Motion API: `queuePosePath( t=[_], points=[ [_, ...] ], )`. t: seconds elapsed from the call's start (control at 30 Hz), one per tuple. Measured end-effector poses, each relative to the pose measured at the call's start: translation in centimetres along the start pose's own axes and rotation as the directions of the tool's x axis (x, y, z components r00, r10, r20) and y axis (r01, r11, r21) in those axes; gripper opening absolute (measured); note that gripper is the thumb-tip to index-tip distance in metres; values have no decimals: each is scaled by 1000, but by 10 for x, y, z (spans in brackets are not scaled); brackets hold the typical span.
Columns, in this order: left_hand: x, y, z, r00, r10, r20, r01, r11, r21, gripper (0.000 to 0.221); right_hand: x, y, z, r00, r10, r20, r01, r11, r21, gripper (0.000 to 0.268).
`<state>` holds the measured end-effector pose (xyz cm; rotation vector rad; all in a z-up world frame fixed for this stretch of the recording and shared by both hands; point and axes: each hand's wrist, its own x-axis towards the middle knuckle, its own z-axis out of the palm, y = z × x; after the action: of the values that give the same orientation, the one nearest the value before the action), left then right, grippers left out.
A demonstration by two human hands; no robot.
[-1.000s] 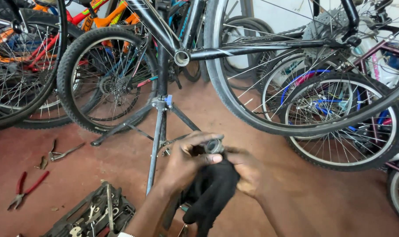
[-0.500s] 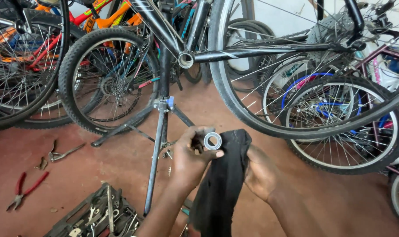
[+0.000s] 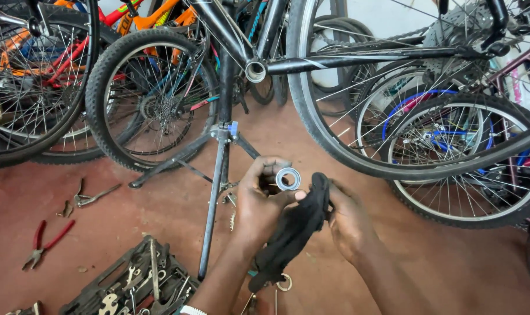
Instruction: Cleaning a bicycle bearing component using a rag and a small metal tool to remove debris.
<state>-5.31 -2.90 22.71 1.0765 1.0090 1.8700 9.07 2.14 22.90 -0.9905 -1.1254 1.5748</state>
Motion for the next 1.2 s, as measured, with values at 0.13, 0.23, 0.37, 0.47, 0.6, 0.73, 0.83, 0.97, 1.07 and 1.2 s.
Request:
queuePosePath(
  t=[0.13,0.23,0.37,0.47,0.6,0.73,0.83,0.97,1.07,1.2],
  points=[
    [1,-4,-3,998,61,-13,-61,998,2,49,5,7,-4,1000,10,12,-11,999,41,15],
    [3,-3,-5,1000,-2,-22,0,993,-119,47,0,3,0,1000,12,14,-12,1000,26,21],
    [3,0,-7,998,-65,15,67,983,-170,46,-20,-21,23,997,-33,76,38,997,-66,40],
    [0,2,-4,997,-53,56,65,969,-240,46,-24,-18,25,986,-158,53,166,962,-219,31],
    [-2,9,-5,991,-120,57,130,961,-243,44,-23,-9,21,962,-236,137,258,950,-174,28],
    [0,3,-5,986,-143,91,165,930,-328,43,-24,-11,18,950,-277,146,301,935,-185,27],
    [2,-3,-7,982,-149,117,182,915,-360,44,-24,-11,18,932,-321,168,354,906,-231,32],
    [4,-8,-7,969,-187,160,235,897,-374,43,-24,-8,19,890,-422,174,455,851,-262,31],
    [0,9,-2,939,-299,169,344,824,-450,41,-25,-11,17,904,-419,89,423,844,-328,32],
    [4,-5,-4,947,-269,176,321,802,-504,34,-26,-16,18,904,-424,53,421,866,-269,33]
  ],
)
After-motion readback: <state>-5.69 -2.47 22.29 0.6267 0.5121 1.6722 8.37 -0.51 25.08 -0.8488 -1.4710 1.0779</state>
